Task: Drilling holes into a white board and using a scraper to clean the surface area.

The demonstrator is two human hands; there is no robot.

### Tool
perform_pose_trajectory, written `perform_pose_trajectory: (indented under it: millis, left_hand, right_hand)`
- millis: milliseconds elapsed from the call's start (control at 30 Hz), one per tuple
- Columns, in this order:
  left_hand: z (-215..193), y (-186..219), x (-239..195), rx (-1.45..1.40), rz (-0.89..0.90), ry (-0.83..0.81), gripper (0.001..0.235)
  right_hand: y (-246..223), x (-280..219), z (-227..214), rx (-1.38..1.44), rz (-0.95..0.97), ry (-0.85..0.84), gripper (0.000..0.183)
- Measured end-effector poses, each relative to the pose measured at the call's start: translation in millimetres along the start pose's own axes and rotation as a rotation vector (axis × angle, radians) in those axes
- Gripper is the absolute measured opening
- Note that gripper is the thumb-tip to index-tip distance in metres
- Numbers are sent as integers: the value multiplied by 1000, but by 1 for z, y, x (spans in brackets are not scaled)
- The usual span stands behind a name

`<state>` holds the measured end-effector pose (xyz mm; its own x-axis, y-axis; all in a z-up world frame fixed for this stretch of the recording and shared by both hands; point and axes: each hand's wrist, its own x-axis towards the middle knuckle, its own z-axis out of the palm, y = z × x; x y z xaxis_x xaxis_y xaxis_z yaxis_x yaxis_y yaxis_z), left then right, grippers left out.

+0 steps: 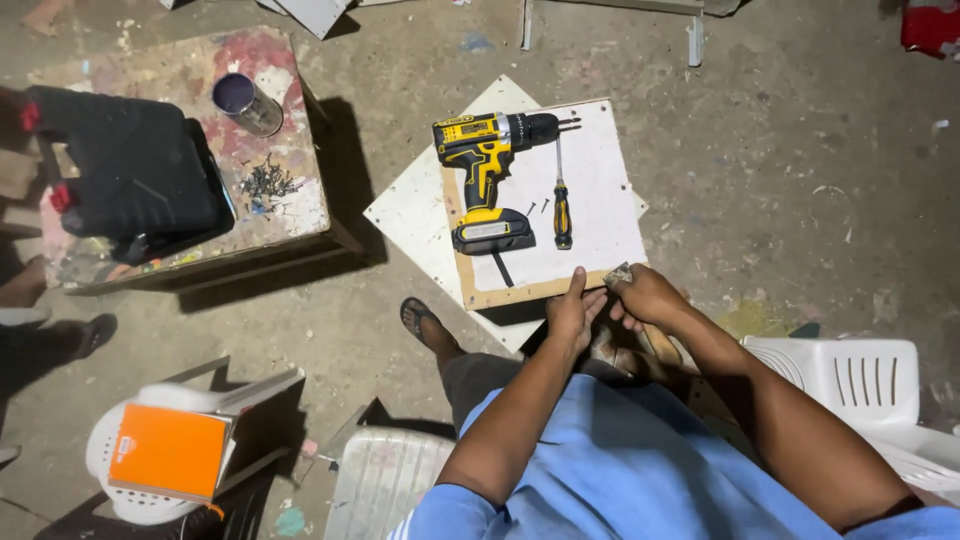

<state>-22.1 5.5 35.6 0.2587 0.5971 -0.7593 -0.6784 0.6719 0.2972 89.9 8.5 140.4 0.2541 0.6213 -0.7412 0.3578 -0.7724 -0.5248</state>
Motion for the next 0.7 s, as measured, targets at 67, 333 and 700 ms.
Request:
perform_pose_trajectory:
  millis: [67, 333, 700]
  left_hand:
    - [2, 3, -4, -22, 0, 9, 95]
    - [8, 0, -3, -18, 21, 56, 84]
    - [-12, -3, 17, 4, -60, -56, 79]
  right_hand:
    - [-3, 3, 2, -14, 19, -6, 55]
    - [17, 46, 9, -13, 60, 3, 35]
    - [-5, 33, -28, -1663, -758, -206, 63]
